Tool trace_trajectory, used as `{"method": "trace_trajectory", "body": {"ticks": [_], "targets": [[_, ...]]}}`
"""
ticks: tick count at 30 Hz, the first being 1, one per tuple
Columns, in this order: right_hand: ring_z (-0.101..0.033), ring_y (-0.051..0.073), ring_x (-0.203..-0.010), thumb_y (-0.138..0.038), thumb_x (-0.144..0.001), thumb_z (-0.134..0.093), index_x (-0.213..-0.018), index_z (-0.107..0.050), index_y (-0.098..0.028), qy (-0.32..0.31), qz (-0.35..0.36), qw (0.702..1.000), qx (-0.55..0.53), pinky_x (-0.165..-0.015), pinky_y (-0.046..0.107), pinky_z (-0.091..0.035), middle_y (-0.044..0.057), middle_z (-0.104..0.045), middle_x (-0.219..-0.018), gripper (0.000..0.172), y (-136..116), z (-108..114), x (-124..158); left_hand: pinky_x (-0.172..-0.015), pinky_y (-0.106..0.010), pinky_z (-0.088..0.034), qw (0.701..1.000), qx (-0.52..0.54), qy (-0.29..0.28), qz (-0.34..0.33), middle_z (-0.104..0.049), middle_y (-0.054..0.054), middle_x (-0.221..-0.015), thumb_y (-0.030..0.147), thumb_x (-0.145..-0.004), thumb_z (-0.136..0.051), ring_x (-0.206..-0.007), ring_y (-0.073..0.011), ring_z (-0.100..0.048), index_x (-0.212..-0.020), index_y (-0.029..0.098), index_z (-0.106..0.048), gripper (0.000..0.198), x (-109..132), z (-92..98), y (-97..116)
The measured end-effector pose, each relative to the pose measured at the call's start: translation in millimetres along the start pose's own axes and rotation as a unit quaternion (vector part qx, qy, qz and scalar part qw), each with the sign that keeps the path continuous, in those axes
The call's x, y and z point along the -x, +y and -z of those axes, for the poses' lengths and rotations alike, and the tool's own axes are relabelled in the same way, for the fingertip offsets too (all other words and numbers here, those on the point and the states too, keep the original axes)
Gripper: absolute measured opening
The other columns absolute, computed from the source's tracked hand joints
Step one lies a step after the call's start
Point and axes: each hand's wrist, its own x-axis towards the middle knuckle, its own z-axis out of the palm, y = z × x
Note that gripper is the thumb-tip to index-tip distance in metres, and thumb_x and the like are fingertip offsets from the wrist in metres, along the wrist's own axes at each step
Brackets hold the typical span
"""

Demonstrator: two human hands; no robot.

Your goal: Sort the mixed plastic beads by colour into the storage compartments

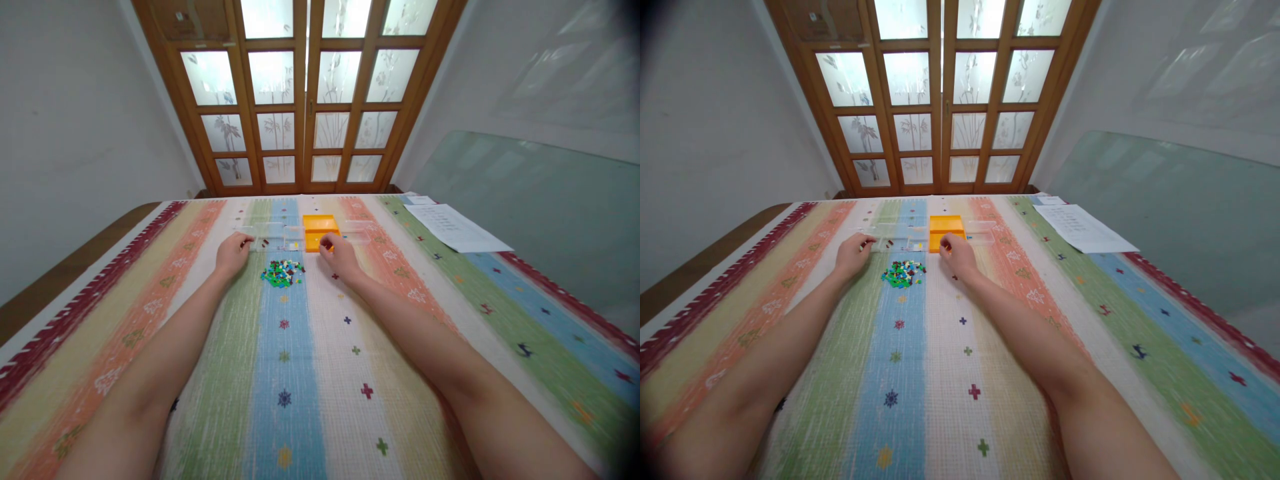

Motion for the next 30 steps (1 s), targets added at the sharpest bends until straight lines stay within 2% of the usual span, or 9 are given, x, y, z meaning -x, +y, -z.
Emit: {"method": "trace_trajectory", "body": {"ticks": [3,6,10,14,18,22,26,30], "targets": [[-0.06,0.021,-0.082,-0.021,-0.092,-0.056,-0.094,-0.065,-0.021,0.073,-0.066,0.994,0.051,-0.075,0.033,-0.041,0.007,-0.069,-0.093,0.009,31,22,-12,-0.094,-0.037,-0.049,0.999,0.013,-0.026,-0.038,-0.073,-0.009,-0.108,0.024,-0.096,-0.051,-0.101,-0.0249,-0.065,-0.106,0.021,-0.075,0.027,1,-2.7,13],[-0.057,0.022,-0.082,-0.022,-0.095,-0.054,-0.096,-0.066,-0.02,0.102,-0.107,0.984,0.097,-0.074,0.033,-0.039,0.008,-0.069,-0.094,0.013,60,38,-19,-0.097,-0.039,-0.049,0.996,0.025,-0.047,-0.072,-0.073,-0.008,-0.111,0.022,-0.095,-0.051,-0.105,-0.0251,-0.065,-0.107,0.022,-0.076,0.027,3,-6.1,24],[-0.052,0.021,-0.082,-0.021,-0.095,-0.055,-0.099,-0.067,-0.019,0.11,-0.105,0.981,0.117,-0.073,0.034,-0.035,0.011,-0.07,-0.097,0.013,87,42,-19,-0.098,-0.04,-0.05,0.993,0.015,-0.063,-0.096,-0.071,-0.008,-0.11,0.021,-0.095,-0.051,-0.108,-0.0255,-0.064,-0.105,0.022,-0.076,0.026,7,-11.8,36],[-0.052,0.022,-0.085,-0.019,-0.096,-0.052,-0.101,-0.068,-0.02,0.129,-0.104,0.976,0.141,-0.074,0.036,-0.033,0.013,-0.071,-0.103,0.017,99,40,-17,-0.097,-0.039,-0.05,0.989,0.015,-0.074,-0.125,-0.07,-0.008,-0.109,0.022,-0.096,-0.051,-0.108,-0.0253,-0.063,-0.103,0.022,-0.076,0.025,12,-15.3,47],[-0.055,0.024,-0.089,-0.017,-0.095,-0.05,-0.105,-0.071,-0.018,0.127,-0.118,0.971,0.163,-0.077,0.037,-0.035,0.015,-0.072,-0.107,0.022,98,39,-17,-0.096,-0.039,-0.051,0.986,0.011,-0.089,-0.139,-0.069,-0.007,-0.109,0.025,-0.098,-0.052,-0.106,-0.0245,-0.063,-0.104,0.023,-0.075,0.024,16,-16.3,62],[-0.06,0.025,-0.096,-0.018,-0.093,-0.05,-0.098,-0.072,-0.019,0.109,-0.081,0.978,0.158,-0.085,0.037,-0.042,0.012,-0.072,-0.105,0.022,83,35,-17,-0.095,-0.039,-0.051,0.977,0.005,-0.121,-0.174,-0.069,-0.007,-0.112,0.028,-0.1,-0.051,-0.108,-0.0241,-0.063,-0.108,0.025,-0.075,0.026,21,-19.0,81],[-0.064,0.026,-0.098,-0.018,-0.093,-0.053,-0.099,-0.073,-0.02,0.056,-0.026,0.989,0.136,-0.092,0.04,-0.046,0.01,-0.074,-0.103,0.021,64,24,-13,-0.1,-0.043,-0.05,0.963,0.004,-0.147,-0.226,-0.069,-0.009,-0.116,0.028,-0.101,-0.051,-0.112,-0.0257,-0.061,-0.115,0.026,-0.074,0.028,27,-24.3,95],[-0.066,0.024,-0.095,-0.015,-0.092,-0.055,-0.103,-0.074,-0.02,-0.023,0.034,0.994,0.097,-0.089,0.037,-0.048,0.009,-0.075,-0.104,0.023,49,14,-7,-0.112,-0.047,-0.044,0.948,0.004,-0.164,-0.273,-0.066,-0.009,-0.13,0.027,-0.102,-0.05,-0.124,-0.0269,-0.055,-0.127,0.028,-0.071,0.033,30,-28.7,98]]}}
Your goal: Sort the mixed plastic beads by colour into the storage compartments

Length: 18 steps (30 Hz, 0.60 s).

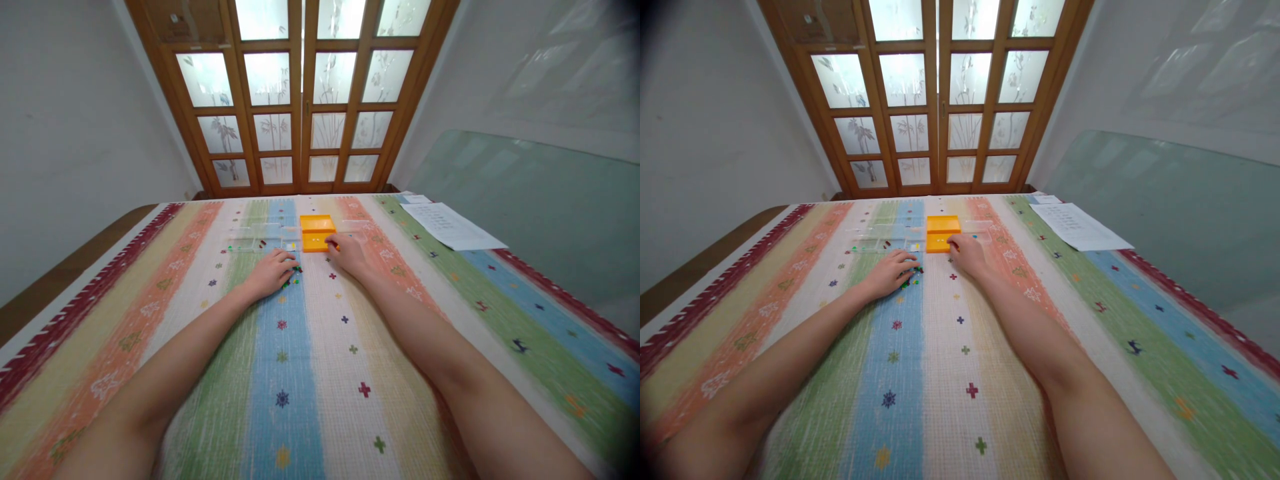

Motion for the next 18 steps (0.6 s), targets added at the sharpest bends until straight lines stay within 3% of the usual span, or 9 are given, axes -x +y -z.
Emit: {"method": "trace_trajectory", "body": {"ticks": [6,13,18], "targets": [[-0.065,0.022,-0.092,-0.017,-0.096,-0.057,-0.104,-0.075,-0.021,-0.077,0.067,0.995,0.007,-0.084,0.034,-0.047,0.008,-0.076,-0.101,0.02,-26,-5,4,-0.117,-0.05,-0.041,1.0,-0.001,-0.01,0.007,-0.064,-0.008,-0.136,0.028,-0.101,-0.052,-0.13,-0.0278,-0.052,-0.122,0.028,-0.074,0.031,1,-2.3,-5],[-0.061,0.026,-0.102,-0.021,-0.096,-0.061,-0.102,-0.076,-0.023,-0.112,0.174,0.978,-0.028,-0.094,0.041,-0.046,0.009,-0.074,-0.101,0.016,-55,-6,9,-0.117,-0.048,-0.043,1.0,0.009,0.0,0.028,-0.067,-0.008,-0.132,0.028,-0.101,-0.051,-0.128,-0.0271,-0.055,-0.126,0.027,-0.073,0.033,1,-6.0,-11],[-0.061,0.025,-0.109,-0.023,-0.099,-0.059,-0.117,-0.075,-0.026,-0.155,0.22,0.961,-0.069,-0.102,0.044,-0.046,0.008,-0.074,-0.114,0.025,-63,-6,12,-0.116,-0.045,-0.044,0.999,0.016,0.014,0.048,-0.068,-0.01,-0.135,0.023,-0.103,-0.043,-0.127,-0.026,-0.056,-0.135,0.021,-0.068,0.04,2,-8.2,-15]]}}
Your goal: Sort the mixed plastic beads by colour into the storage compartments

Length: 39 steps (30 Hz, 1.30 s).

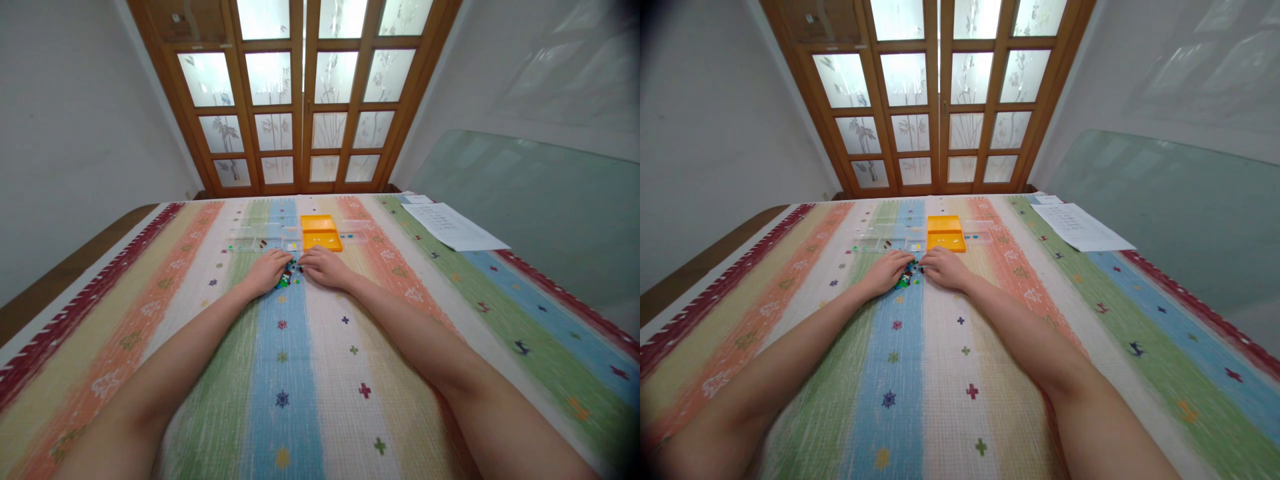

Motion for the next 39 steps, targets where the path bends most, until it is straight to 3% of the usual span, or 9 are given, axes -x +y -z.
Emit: {"method": "trace_trajectory", "body": {"ticks": [4,12,17,25,29,33,36,39], "targets": [[-0.06,0.025,-0.119,-0.027,-0.102,-0.056,-0.127,-0.072,-0.027,-0.014,0.014,1.0,-0.006,-0.109,0.046,-0.045,0.008,-0.072,-0.125,0.03,-2,-1,-1,-0.116,-0.045,-0.043,1.0,-0.003,0.014,0.008,-0.067,-0.009,-0.138,0.021,-0.103,-0.042,-0.128,-0.0253,-0.057,-0.138,0.023,-0.065,0.042,1,-0.7,-2],[-0.048,0.026,-0.143,-0.03,-0.106,-0.052,-0.14,-0.065,-0.027,-0.023,0.009,1.0,0.012,-0.12,0.052,-0.039,0.009,-0.061,-0.147,0.037,4,-18,-2,-0.112,-0.044,-0.046,1.0,-0.014,0.014,0.02,-0.071,-0.011,-0.129,0.023,-0.103,-0.044,-0.121,-0.0254,-0.06,-0.129,0.019,-0.071,0.038,3,-5.1,-11],[-0.046,0.026,-0.147,-0.035,-0.109,-0.045,-0.144,-0.063,-0.026,-0.046,0.012,0.999,0.025,-0.124,0.051,-0.035,0.007,-0.059,-0.15,0.04,9,-25,-3,-0.109,-0.043,-0.047,0.999,-0.03,0.014,0.035,-0.074,-0.009,-0.122,0.024,-0.101,-0.047,-0.116,-0.0248,-0.062,-0.119,0.021,-0.075,0.033,3,-3.7,-13],[-0.056,0.026,-0.135,-0.033,-0.109,-0.044,-0.14,-0.065,-0.023,-0.01,0.001,1.0,0.006,-0.118,0.049,-0.043,0.01,-0.066,-0.14,0.039,8,-24,-3,-0.106,-0.043,-0.048,0.998,-0.025,0.024,0.053,-0.075,-0.008,-0.117,0.026,-0.101,-0.049,-0.114,-0.0255,-0.063,-0.113,0.022,-0.077,0.031,3,0.4,-9],[-0.062,0.026,-0.125,-0.031,-0.107,-0.048,-0.132,-0.069,-0.021,0.045,-0.014,0.998,-0.046,-0.109,0.045,-0.048,0.011,-0.069,-0.132,0.034,4,-19,-3,-0.103,-0.043,-0.051,0.991,0.062,0.064,0.1,-0.076,-0.008,-0.114,0.029,-0.098,-0.056,-0.111,-0.0256,-0.067,-0.112,0.021,-0.077,0.026,-1,0.4,-5],[-0.067,0.022,-0.101,-0.023,-0.1,-0.057,-0.112,-0.073,-0.022,0.115,-0.065,0.987,-0.089,-0.093,0.038,-0.052,0.007,-0.075,-0.109,0.02,1,-13,-4,-0.089,-0.036,-0.058,0.957,0.202,0.104,0.179,-0.078,-0.007,-0.11,0.029,-0.095,-0.058,-0.099,-0.0221,-0.072,-0.11,0.021,-0.076,0.025,-5,-0.4,2],[-0.066,0.019,-0.087,-0.018,-0.094,-0.059,-0.099,-0.073,-0.021,0.131,-0.085,0.982,-0.102,-0.081,0.032,-0.051,0.005,-0.074,-0.095,0.015,1,-12,-4,-0.089,-0.036,-0.058,0.953,0.222,0.105,0.18,-0.078,-0.006,-0.109,0.027,-0.093,-0.06,-0.1,-0.0219,-0.072,-0.106,0.022,-0.077,0.021,-5,0.1,6],[-0.066,0.018,-0.086,-0.018,-0.093,-0.059,-0.097,-0.073,-0.021,0.13,-0.089,0.98,-0.12,-0.079,0.03,-0.05,0.004,-0.074,-0.094,0.015,1,-12,-4,-0.09,-0.036,-0.058,0.957,0.214,0.098,0.169,-0.078,-0.006,-0.109,0.025,-0.093,-0.061,-0.102,-0.022,-0.072,-0.104,0.024,-0.077,0.02,-5,0.6,9]]}}
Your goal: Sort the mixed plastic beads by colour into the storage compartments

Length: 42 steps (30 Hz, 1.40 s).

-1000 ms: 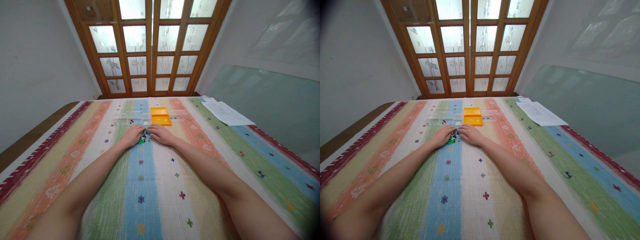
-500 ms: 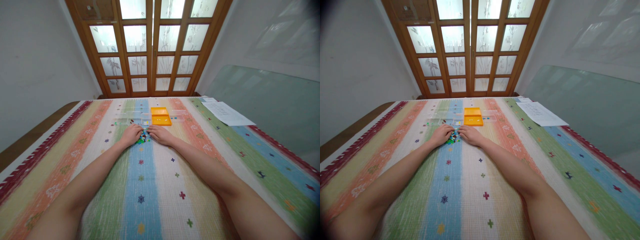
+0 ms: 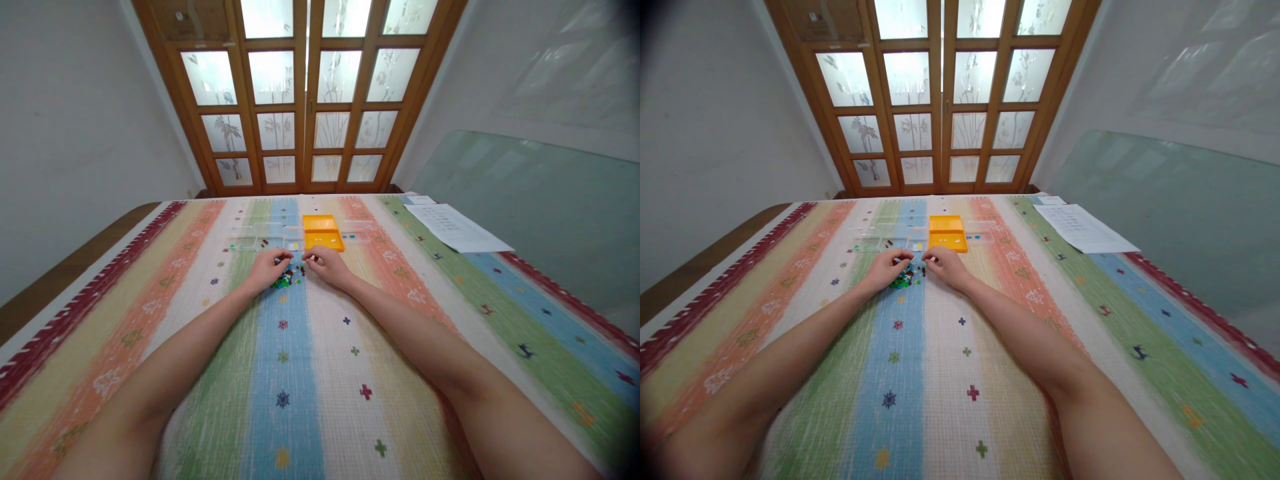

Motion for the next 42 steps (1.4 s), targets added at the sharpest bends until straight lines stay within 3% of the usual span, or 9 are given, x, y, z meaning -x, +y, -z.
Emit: {"method": "trace_trajectory", "body": {"ticks": [7,11,16,20,25,29,38,42], "targets": [[-0.069,0.018,-0.092,-0.021,-0.094,-0.06,-0.104,-0.076,-0.023,-0.01,-0.002,0.999,-0.051,-0.088,0.032,-0.053,0.004,-0.077,-0.102,0.02,-12,-2,1,-0.086,-0.034,-0.058,0.999,0.0,-0.019,-0.026,-0.077,-0.006,-0.111,0.028,-0.093,-0.063,-0.097,-0.0206,-0.071,-0.112,0.022,-0.075,0.023,2,-0.7,6],[-0.07,0.018,-0.099,-0.021,-0.095,-0.059,-0.112,-0.077,-0.025,-0.016,-0.001,0.997,-0.072,-0.093,0.033,-0.053,0.005,-0.077,-0.11,0.025,-18,-3,2,-0.084,-0.034,-0.056,0.999,-0.012,-0.018,-0.032,-0.078,-0.005,-0.103,0.027,-0.094,-0.062,-0.085,-0.0184,-0.07,-0.109,0.022,-0.076,0.021,1,0.8,7],[-0.07,0.019,-0.096,-0.019,-0.095,-0.058,-0.106,-0.077,-0.023,0.014,-0.021,0.999,-0.038,-0.087,0.032,-0.052,0.005,-0.078,-0.105,0.022,-10,-2,2,-0.087,-0.036,-0.054,0.997,-0.079,-0.003,-0.026,-0.076,-0.005,-0.102,0.024,-0.092,-0.065,-0.091,-0.021,-0.069,-0.107,0.022,-0.075,0.019,1,3.2,3],[-0.07,0.018,-0.088,-0.019,-0.095,-0.058,-0.098,-0.077,-0.022,0.032,-0.061,0.998,-0.008,-0.079,0.03,-0.051,0.004,-0.078,-0.097,0.019,4,-3,1,-0.097,-0.042,-0.05,0.983,-0.166,-0.031,-0.076,-0.074,-0.007,-0.104,0.027,-0.092,-0.065,-0.103,-0.025,-0.065,-0.106,0.023,-0.077,0.018,4,2.6,6],[-0.069,0.018,-0.084,-0.02,-0.096,-0.058,-0.095,-0.076,-0.022,0.049,-0.094,0.994,-0.003,-0.078,0.03,-0.051,0.004,-0.077,-0.094,0.018,13,-4,0,-0.103,-0.045,-0.044,0.965,-0.195,-0.102,-0.141,-0.073,-0.008,-0.11,0.027,-0.095,-0.061,-0.111,-0.0275,-0.06,-0.111,0.027,-0.078,0.024,8,-1.0,15],[-0.069,0.018,-0.082,-0.021,-0.096,-0.058,-0.096,-0.077,-0.022,0.047,-0.097,0.994,-0.001,-0.078,0.031,-0.051,0.004,-0.077,-0.094,0.018,14,-5,0,-0.103,-0.046,-0.043,0.955,-0.219,-0.131,-0.149,-0.074,-0.009,-0.108,0.027,-0.096,-0.058,-0.111,-0.0284,-0.058,-0.111,0.028,-0.079,0.026,8,-1.8,19],[-0.069,0.018,-0.082,-0.022,-0.095,-0.058,-0.096,-0.077,-0.022,0.047,-0.091,0.995,0.004,-0.078,0.031,-0.052,0.004,-0.077,-0.093,0.019,14,-5,0,-0.096,-0.044,-0.045,0.966,-0.2,-0.107,-0.121,-0.072,-0.007,-0.096,0.025,-0.091,-0.063,-0.102,-0.0276,-0.06,-0.093,0.024,-0.078,0.015,10,-4.1,20],[-0.068,0.018,-0.081,-0.021,-0.095,-0.059,-0.097,-0.077,-0.021,0.044,-0.094,0.995,0.004,-0.076,0.03,-0.051,0.004,-0.078,-0.093,0.017,14,-4,1,-0.096,-0.042,-0.046,0.982,-0.151,-0.061,-0.099,-0.074,-0.006,-0.099,0.027,-0.093,-0.061,-0.101,-0.0256,-0.062,-0.097,0.023,-0.075,0.015,5,-1.4,15]]}}
